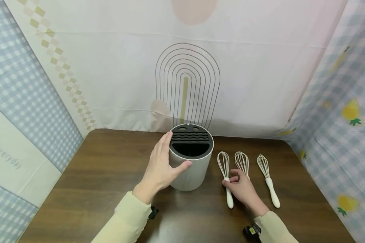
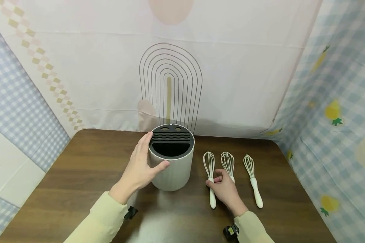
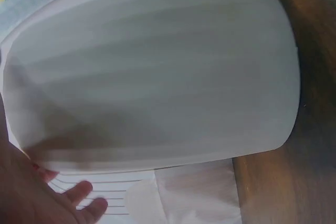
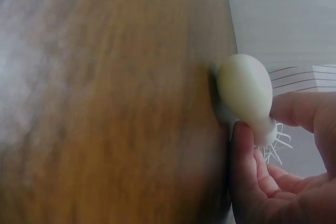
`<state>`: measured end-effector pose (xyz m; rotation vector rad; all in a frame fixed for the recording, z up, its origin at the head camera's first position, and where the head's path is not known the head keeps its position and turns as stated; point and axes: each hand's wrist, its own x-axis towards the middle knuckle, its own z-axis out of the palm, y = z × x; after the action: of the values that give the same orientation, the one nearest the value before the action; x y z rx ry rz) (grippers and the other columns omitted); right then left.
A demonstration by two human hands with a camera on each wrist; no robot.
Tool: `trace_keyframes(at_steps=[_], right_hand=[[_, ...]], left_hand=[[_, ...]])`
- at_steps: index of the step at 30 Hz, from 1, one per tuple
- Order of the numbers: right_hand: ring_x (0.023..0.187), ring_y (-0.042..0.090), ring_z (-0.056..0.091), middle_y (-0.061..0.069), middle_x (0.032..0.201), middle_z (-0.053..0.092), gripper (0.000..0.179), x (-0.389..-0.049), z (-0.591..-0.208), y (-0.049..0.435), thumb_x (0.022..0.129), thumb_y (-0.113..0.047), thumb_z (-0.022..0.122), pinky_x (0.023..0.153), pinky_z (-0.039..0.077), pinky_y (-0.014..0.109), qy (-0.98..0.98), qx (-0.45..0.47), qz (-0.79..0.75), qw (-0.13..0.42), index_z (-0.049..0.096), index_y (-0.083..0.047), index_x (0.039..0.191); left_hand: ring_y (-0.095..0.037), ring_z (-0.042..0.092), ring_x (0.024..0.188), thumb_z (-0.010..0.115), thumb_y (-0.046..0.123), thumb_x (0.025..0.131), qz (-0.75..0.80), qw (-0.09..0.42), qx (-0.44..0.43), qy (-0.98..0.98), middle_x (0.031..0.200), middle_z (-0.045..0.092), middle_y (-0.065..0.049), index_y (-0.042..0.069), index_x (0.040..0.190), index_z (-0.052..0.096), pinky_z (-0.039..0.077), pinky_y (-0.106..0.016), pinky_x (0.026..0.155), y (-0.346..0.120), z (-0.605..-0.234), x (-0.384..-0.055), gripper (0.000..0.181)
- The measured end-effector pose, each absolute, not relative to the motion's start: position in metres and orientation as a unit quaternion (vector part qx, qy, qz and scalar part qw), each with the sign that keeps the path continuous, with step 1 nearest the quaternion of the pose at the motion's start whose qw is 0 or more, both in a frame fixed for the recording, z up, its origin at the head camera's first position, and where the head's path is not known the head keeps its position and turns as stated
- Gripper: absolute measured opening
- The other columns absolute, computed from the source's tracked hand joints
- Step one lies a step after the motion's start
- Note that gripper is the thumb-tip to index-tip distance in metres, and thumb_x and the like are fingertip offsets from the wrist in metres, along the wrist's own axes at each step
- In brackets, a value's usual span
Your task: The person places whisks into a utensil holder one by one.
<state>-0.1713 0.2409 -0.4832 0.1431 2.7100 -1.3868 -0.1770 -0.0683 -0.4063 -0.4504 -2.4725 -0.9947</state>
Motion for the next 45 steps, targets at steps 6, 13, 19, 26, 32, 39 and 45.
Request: trace_keyframes(at_steps=[6, 13, 19, 26, 32, 39, 45], right_hand=[[0.084, 0.019, 0.060, 0.012, 0.095, 0.059, 0.055, -0.173, -0.488, 0.240, 0.086, -0.016, 0.073, 0.067, 0.049, 0.029, 0.890, 0.044, -0.451, 0.045, 0.047, 0.003, 0.131], [0.076, 0.019, 0.055, 0.011, 0.090, 0.059, 0.049, -0.175, -0.489, 0.240, 0.087, -0.013, 0.070, 0.066, 0.046, 0.031, 0.890, 0.049, -0.449, 0.051, 0.049, 0.004, 0.127], [0.075, 0.021, 0.057, 0.014, 0.094, 0.060, 0.049, -0.176, -0.482, 0.240, 0.089, -0.013, 0.067, 0.064, 0.049, 0.032, 0.871, 0.061, -0.482, 0.077, 0.046, 0.006, 0.130], [0.080, 0.021, 0.061, 0.017, 0.109, 0.059, 0.053, -0.180, -0.444, 0.239, 0.094, -0.018, 0.063, 0.072, 0.053, 0.037, 0.858, 0.031, -0.510, 0.057, 0.041, 0.003, 0.137], [0.081, 0.018, 0.063, 0.022, 0.118, 0.050, 0.059, -0.181, -0.403, 0.231, 0.097, -0.015, 0.060, 0.072, 0.055, 0.035, 0.836, 0.007, -0.547, 0.032, 0.031, 0.005, 0.144], [0.086, 0.010, 0.061, 0.023, 0.118, 0.053, 0.052, -0.186, -0.375, 0.230, 0.097, -0.010, 0.057, 0.076, 0.055, 0.035, 0.821, -0.019, -0.570, -0.003, 0.034, 0.005, 0.142], [0.091, 0.012, 0.063, 0.018, 0.116, 0.054, 0.049, -0.181, -0.353, 0.227, 0.098, -0.011, 0.055, 0.078, 0.054, 0.031, 0.765, -0.096, -0.635, -0.053, 0.033, 0.007, 0.139]], left_hand=[[-0.021, 0.022, 0.142, 0.057, 0.065, 0.085, -0.412, 0.183, -0.176, -0.875, 0.159, 0.015, 0.004, 0.017, 0.154, 0.022, 0.025, -0.050, 0.110, -0.074, -0.407, -0.184, 0.090], [-0.013, 0.015, 0.144, 0.051, 0.060, 0.092, -0.441, 0.157, -0.215, -0.857, 0.159, 0.009, 0.012, 0.019, 0.154, 0.021, 0.023, -0.049, 0.111, -0.082, -0.409, -0.193, 0.080], [-0.020, 0.030, 0.139, 0.046, 0.063, 0.092, -0.413, 0.165, -0.225, -0.867, 0.158, 0.017, 0.009, 0.021, 0.153, 0.026, 0.031, -0.050, 0.107, -0.086, -0.412, -0.198, 0.077], [-0.022, 0.036, 0.136, 0.045, 0.064, 0.091, -0.403, 0.178, -0.224, -0.869, 0.158, 0.019, 0.008, 0.021, 0.152, 0.027, 0.034, -0.048, 0.104, -0.083, -0.415, -0.200, 0.076], [-0.019, 0.036, 0.135, 0.042, 0.066, 0.091, -0.400, 0.181, -0.219, -0.871, 0.158, 0.019, 0.009, 0.022, 0.152, 0.026, 0.036, -0.049, 0.103, -0.083, -0.414, -0.199, 0.076], [-0.019, 0.038, 0.134, 0.040, 0.067, 0.091, -0.399, 0.176, -0.217, -0.874, 0.158, 0.019, 0.009, 0.021, 0.151, 0.026, 0.039, -0.049, 0.100, -0.084, -0.410, -0.199, 0.077], [-0.020, 0.038, 0.134, 0.040, 0.066, 0.091, -0.398, 0.173, -0.218, -0.874, 0.158, 0.019, 0.007, 0.021, 0.151, 0.025, 0.039, -0.051, 0.099, -0.084, -0.411, -0.197, 0.076]])
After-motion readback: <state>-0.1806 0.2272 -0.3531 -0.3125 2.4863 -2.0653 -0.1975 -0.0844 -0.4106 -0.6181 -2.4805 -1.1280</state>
